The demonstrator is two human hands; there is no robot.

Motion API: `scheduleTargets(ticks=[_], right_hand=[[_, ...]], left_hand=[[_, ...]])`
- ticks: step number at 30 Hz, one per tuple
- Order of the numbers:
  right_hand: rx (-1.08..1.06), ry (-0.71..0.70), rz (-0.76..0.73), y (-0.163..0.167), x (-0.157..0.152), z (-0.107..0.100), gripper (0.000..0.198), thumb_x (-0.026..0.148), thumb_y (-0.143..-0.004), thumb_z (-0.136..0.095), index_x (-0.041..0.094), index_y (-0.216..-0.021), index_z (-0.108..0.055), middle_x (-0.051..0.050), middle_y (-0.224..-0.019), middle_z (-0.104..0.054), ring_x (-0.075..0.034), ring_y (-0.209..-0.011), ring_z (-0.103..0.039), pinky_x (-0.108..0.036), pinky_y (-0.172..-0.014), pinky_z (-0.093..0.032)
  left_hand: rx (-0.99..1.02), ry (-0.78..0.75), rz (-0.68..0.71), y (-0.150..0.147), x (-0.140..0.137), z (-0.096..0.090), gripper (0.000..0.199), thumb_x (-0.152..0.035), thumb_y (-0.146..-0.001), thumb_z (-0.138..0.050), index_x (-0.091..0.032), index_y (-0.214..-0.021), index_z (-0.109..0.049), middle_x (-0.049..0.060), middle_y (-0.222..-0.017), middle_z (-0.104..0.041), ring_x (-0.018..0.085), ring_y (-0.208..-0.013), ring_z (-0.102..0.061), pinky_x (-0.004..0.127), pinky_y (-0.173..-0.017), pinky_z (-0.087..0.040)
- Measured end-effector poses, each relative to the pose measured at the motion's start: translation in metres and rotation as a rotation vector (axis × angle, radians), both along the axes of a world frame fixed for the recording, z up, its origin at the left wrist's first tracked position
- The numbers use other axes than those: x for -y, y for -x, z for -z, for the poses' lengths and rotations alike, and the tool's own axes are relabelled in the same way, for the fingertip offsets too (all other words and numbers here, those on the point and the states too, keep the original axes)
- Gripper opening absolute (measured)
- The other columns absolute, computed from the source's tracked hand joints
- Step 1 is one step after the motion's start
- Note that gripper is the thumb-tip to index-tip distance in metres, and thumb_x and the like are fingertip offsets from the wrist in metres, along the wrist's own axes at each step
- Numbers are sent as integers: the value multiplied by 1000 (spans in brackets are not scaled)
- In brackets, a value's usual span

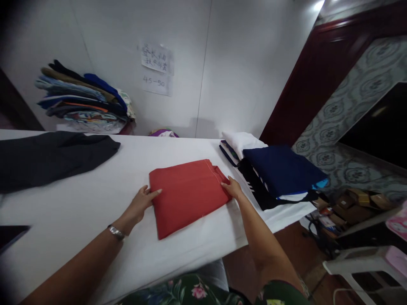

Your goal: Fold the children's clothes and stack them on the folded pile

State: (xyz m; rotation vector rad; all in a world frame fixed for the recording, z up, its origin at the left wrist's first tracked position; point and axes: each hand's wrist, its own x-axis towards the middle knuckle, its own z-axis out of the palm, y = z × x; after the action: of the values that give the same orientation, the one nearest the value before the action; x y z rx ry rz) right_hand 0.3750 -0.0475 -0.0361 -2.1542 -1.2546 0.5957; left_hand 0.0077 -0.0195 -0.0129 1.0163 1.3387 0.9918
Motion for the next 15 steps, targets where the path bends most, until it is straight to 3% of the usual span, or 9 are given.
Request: scheduleTargets(ticks=[2, 5, 10, 15], right_hand=[[-115, -40, 25, 0, 7, 1, 81, 43, -82, -61, 8, -148, -29, -16, -140, -52, -25, -122, -56, -35, -99, -46], [-289, -104, 47, 5, 16, 2, 84, 42, -84, -58, 6, -150, -20, -15, -125, -64, -23, -109, -65, -36, -91, -53], [-727, -339, 71, 16, 28, 9, 89, 31, -74, -69, 14, -149, -25, -14, -128, -63, -26, -112, -64, -42, -96, -51], [-529, -400, -51, 25, 35, 10, 85, 39, -73, -65, 18, -148, -30, -12, -140, -53, -27, -124, -54, -43, -100, -47]], left_hand=[[55, 106, -6, 2, -3, -5, 63, -30, -77, -71, -16, -131, -44, 17, -139, -53, 26, -119, -57, 31, -81, -55], [138, 171, 107, 5, -9, -6, 57, -35, -74, -74, -16, -124, -54, 14, -132, -60, 24, -113, -60, 27, -71, -54], [147, 235, 155, 0, -11, -7, 50, -38, -67, -80, -15, -109, -66, 14, -117, -69, 25, -98, -67, 26, -63, -55], [279, 130, 179, -12, 1, -15, 46, -27, -67, -80, -19, -110, -66, 11, -107, -73, 25, -88, -71, 30, -67, -59]])
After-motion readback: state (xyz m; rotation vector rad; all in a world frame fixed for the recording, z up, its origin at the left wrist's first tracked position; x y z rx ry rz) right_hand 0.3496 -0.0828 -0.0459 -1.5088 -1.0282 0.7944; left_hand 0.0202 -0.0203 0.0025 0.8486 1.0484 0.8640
